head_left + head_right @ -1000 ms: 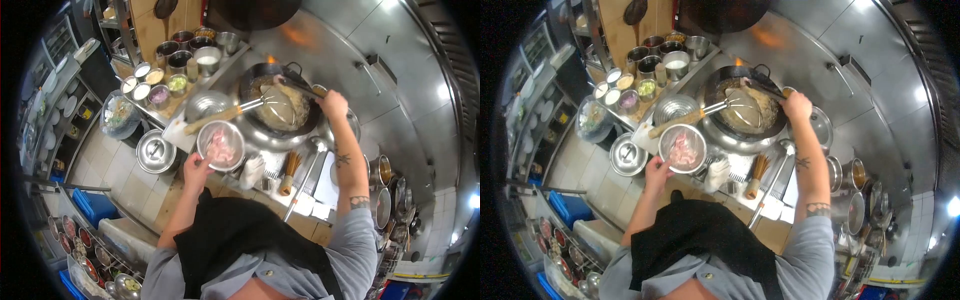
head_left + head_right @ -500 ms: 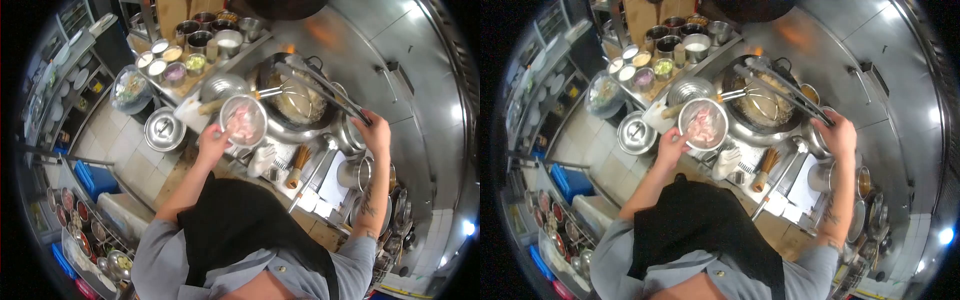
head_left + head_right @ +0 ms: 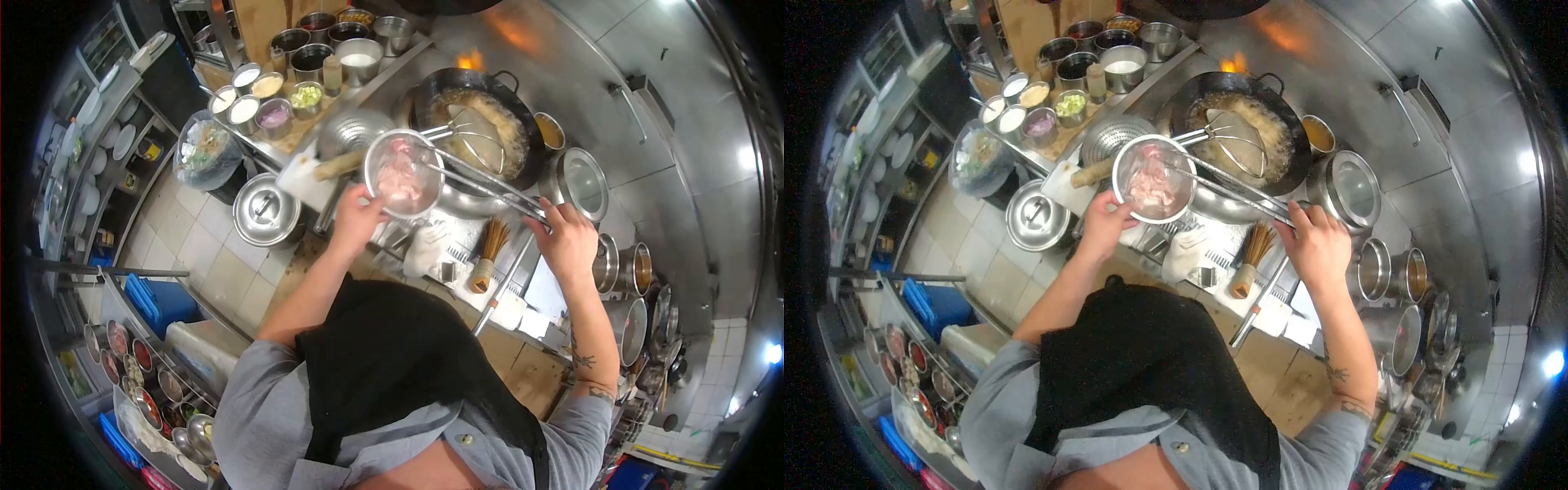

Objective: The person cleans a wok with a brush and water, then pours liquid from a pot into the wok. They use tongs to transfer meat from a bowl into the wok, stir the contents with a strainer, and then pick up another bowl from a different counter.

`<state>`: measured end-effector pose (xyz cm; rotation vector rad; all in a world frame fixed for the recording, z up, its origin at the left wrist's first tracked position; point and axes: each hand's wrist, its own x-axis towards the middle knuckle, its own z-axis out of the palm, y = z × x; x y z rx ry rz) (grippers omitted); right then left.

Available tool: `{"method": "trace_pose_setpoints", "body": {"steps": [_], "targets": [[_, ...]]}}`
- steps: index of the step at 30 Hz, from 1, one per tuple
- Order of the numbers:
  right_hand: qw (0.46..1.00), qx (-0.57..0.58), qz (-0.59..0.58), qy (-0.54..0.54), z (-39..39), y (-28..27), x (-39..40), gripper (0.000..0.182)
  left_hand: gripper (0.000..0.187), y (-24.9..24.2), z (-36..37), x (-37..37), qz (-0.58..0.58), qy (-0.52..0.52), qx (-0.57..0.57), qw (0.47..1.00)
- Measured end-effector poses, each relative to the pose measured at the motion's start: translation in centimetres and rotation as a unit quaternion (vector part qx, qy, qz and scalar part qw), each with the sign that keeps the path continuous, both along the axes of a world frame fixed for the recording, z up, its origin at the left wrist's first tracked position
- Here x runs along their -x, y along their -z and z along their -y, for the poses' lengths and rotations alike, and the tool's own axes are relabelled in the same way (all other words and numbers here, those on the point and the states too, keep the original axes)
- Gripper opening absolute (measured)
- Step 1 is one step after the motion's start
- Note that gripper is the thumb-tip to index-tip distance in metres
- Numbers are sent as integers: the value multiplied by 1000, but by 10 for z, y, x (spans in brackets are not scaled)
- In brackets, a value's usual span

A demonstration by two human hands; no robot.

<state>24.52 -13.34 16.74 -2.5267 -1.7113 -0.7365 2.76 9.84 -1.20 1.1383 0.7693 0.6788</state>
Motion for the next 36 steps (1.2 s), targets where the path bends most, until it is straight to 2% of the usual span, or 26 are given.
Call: {"method": "trace_pose_setpoints", "body": {"steps": [2,10,15,18,19,22,28,35,36], "targets": [[999,-19,-21,15,3,-4,-5,37,11,-4,-5,0,40,0,84,996],[983,-127,-64,115,8,-43,-47,38,11,14,-10,11,58,-27,110,992],[971,-86,-48,217,2,-53,-98,46,13,13,-5,25,55,-57,118,990],[958,-56,-77,270,-6,-42,-132,46,13,9,-3,37,55,-68,117,989],[942,-34,-107,317,-12,-38,-139,46,15,9,-3,41,52,-68,121,989],[932,-25,-126,339,-26,-17,-158,43,16,10,-1,48,39,-81,116,989],[912,12,-156,379,-57,32,-203,49,17,11,6,58,35,-86,127,988],[911,-11,-171,376,-76,25,-190,49,14,8,11,63,56,-76,122,988],[912,-23,-171,372,-75,10,-176,49,14,7,11,61,57,-67,122,989]]}}
